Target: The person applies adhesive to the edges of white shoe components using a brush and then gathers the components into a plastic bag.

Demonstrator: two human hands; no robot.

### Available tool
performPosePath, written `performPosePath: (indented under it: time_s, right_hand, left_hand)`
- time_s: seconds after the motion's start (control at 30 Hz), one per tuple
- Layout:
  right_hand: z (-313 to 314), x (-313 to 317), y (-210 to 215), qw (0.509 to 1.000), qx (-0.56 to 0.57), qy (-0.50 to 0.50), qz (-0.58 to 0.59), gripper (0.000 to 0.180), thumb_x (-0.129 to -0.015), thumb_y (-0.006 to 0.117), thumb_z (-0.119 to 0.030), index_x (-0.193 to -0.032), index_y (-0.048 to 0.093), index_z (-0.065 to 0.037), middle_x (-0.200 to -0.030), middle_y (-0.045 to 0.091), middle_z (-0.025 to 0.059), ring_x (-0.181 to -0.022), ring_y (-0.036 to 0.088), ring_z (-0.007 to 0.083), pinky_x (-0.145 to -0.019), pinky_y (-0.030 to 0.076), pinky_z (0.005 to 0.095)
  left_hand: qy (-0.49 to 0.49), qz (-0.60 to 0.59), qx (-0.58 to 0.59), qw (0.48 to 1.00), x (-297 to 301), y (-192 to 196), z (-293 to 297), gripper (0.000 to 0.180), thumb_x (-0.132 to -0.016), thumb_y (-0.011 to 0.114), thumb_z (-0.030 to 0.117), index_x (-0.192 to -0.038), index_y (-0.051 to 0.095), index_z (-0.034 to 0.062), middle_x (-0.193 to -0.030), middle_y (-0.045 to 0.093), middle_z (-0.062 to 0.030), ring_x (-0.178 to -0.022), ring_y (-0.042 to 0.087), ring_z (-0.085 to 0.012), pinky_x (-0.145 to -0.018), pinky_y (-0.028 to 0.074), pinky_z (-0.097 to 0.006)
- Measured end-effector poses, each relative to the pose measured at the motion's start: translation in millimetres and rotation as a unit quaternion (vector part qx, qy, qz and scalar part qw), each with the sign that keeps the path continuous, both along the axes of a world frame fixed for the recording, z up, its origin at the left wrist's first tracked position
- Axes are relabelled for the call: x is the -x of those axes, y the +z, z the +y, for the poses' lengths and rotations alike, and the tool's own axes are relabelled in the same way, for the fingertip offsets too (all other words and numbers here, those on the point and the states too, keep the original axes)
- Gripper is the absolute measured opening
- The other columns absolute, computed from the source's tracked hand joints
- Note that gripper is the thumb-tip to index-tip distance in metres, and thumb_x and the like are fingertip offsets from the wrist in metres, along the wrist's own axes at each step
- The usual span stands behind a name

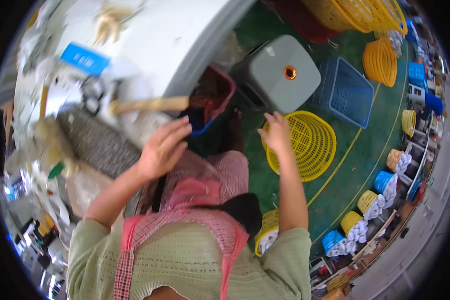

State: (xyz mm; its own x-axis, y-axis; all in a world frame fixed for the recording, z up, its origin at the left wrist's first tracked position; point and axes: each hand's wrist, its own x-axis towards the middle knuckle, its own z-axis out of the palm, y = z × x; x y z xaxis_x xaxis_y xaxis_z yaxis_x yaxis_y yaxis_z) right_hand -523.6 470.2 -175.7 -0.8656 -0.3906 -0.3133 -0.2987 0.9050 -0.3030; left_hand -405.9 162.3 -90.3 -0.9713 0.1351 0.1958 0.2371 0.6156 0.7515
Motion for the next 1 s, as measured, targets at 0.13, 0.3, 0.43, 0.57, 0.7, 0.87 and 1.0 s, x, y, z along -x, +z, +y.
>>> performPosePath:
  time_s: [0.13,0.3,0.43,0.57,0.7,0.87,1.0]
  right_hand:
    - [-28.6,62.5,-108.7,0.993,0.116,-0.018,0.033,0.043,-0.066,0.067,-0.011,-0.106,0.056,-0.002,-0.110,0.052,0.0171,-0.104,0.047,0.0338,-0.090,0.038,0.0400]
    - [-100.5,136.8,-211.9,0.956,0.291,-0.035,0.017,0.056,-0.067,0.064,-0.008,-0.120,0.045,-0.005,-0.116,0.048,0.0167,-0.108,0.044,0.0346,-0.093,0.037,0.0401]
    - [-161.8,176.9,-279.6,0.995,0.093,-0.033,0.008,0.083,-0.066,0.064,-0.010,-0.137,0.021,-0.016,-0.137,0.029,0.0165,-0.122,0.035,0.0356,-0.099,0.031,0.0472]
    - [-186.0,200.6,-323.4,0.974,0.079,-0.126,-0.173,0.067,-0.077,0.056,-0.013,-0.136,0.025,-0.016,-0.138,0.027,0.0204,-0.107,0.052,0.0340,-0.086,0.044,0.0456]
    - [-175.8,244.2,-391.0,0.857,0.384,-0.270,-0.211,0.038,-0.081,0.053,-0.015,-0.118,0.046,-0.010,-0.110,0.055,0.0169,-0.078,0.061,0.0276,-0.058,0.050,0.0424]
    - [-168.5,305.4,-210.8,0.408,0.726,-0.458,-0.310,0.017,-0.087,0.046,-0.019,-0.097,0.054,-0.008,-0.069,0.055,0.0033,-0.057,0.053,0.0156,-0.047,0.042,0.0289]
    - [-120.8,296.9,-61.6,0.492,0.727,-0.366,-0.309,0.008,-0.088,0.041,-0.010,-0.083,0.047,-0.012,-0.065,0.048,-0.0010,-0.051,0.044,0.0089,-0.038,0.032,0.0235]
  left_hand:
    - [-0.038,0.013,0.031,0.999,42.3,-22.3,47.0,0.037,-0.067,0.062,-0.001,-0.104,0.056,-0.0008,-0.112,0.054,-0.0189,-0.093,0.056,-0.0325,-0.079,0.047,-0.038]
    - [-0.032,-0.045,0.131,0.990,58.9,-52.9,70.4,0.033,-0.066,0.059,-0.002,-0.099,0.059,-0.0001,-0.109,0.055,-0.0189,-0.090,0.058,-0.0326,-0.073,0.048,-0.037]
    - [0.005,-0.067,0.200,0.978,69.2,-61.1,72.5,0.030,-0.064,0.058,-0.002,-0.094,0.061,0.0001,-0.100,0.059,-0.0178,-0.085,0.060,-0.0313,-0.069,0.050,-0.037]
    - [0.077,-0.132,0.164,0.974,67.6,-67.2,76.2,0.027,-0.063,0.058,-0.005,-0.090,0.062,0.0005,-0.093,0.062,-0.0158,-0.077,0.062,-0.0269,-0.066,0.049,-0.032]
    - [0.098,-0.186,0.080,0.974,64.6,-70.4,78.2,0.028,-0.065,0.058,-0.006,-0.092,0.061,0.0006,-0.091,0.063,-0.0129,-0.075,0.062,-0.0247,-0.065,0.049,-0.032]
    - [0.043,-0.213,-0.004,0.976,87.2,-51.5,82.5,0.031,-0.067,0.061,-0.006,-0.098,0.060,-0.0010,-0.086,0.062,-0.0136,-0.075,0.061,-0.0263,-0.067,0.050,-0.032]
    - [-0.020,-0.213,-0.029,0.976,88.7,-26.3,90.1,0.033,-0.069,0.062,-0.002,-0.102,0.059,-0.0003,-0.089,0.062,-0.0140,-0.079,0.061,-0.0289,-0.070,0.050,-0.034]
